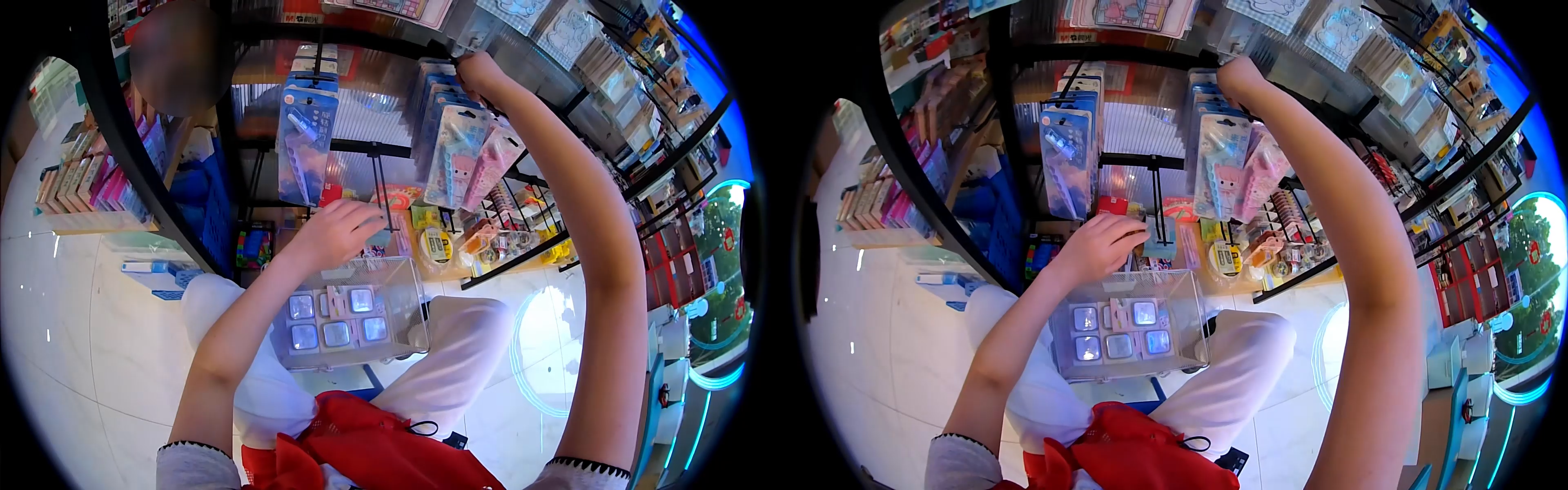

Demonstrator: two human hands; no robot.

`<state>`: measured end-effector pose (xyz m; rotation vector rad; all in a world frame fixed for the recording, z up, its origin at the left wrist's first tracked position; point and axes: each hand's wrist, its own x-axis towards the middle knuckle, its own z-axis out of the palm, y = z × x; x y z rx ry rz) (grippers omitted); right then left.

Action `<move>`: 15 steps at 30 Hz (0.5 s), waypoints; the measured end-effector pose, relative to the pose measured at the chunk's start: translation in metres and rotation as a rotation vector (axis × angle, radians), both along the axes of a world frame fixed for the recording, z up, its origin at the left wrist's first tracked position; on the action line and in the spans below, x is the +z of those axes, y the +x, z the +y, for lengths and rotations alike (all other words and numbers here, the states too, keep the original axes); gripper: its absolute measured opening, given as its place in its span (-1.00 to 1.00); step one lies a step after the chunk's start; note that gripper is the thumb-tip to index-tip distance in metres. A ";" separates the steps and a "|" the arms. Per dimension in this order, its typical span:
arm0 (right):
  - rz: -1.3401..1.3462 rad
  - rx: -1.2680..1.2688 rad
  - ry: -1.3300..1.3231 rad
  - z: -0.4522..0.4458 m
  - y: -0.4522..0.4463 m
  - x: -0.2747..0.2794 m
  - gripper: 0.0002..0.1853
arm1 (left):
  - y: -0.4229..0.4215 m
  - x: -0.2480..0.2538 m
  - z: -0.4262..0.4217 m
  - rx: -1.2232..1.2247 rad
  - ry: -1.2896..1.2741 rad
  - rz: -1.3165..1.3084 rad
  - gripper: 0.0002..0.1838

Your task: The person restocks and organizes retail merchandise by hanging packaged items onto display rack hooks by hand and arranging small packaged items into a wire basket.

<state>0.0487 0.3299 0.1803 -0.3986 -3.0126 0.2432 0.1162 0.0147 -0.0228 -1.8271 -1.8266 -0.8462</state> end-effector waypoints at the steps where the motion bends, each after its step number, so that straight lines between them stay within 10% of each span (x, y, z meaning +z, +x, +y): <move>1: 0.011 -0.067 -0.118 -0.002 0.002 -0.001 -0.87 | -0.001 0.000 0.000 0.004 -0.002 0.002 -0.65; 10: -0.091 -0.084 0.431 -0.060 0.030 0.004 -0.75 | 0.007 -0.006 0.009 0.003 -0.012 0.097 -0.61; 15: 0.326 0.109 0.426 -0.140 0.025 0.008 -0.62 | 0.009 -0.006 0.007 -0.038 0.061 0.081 -0.64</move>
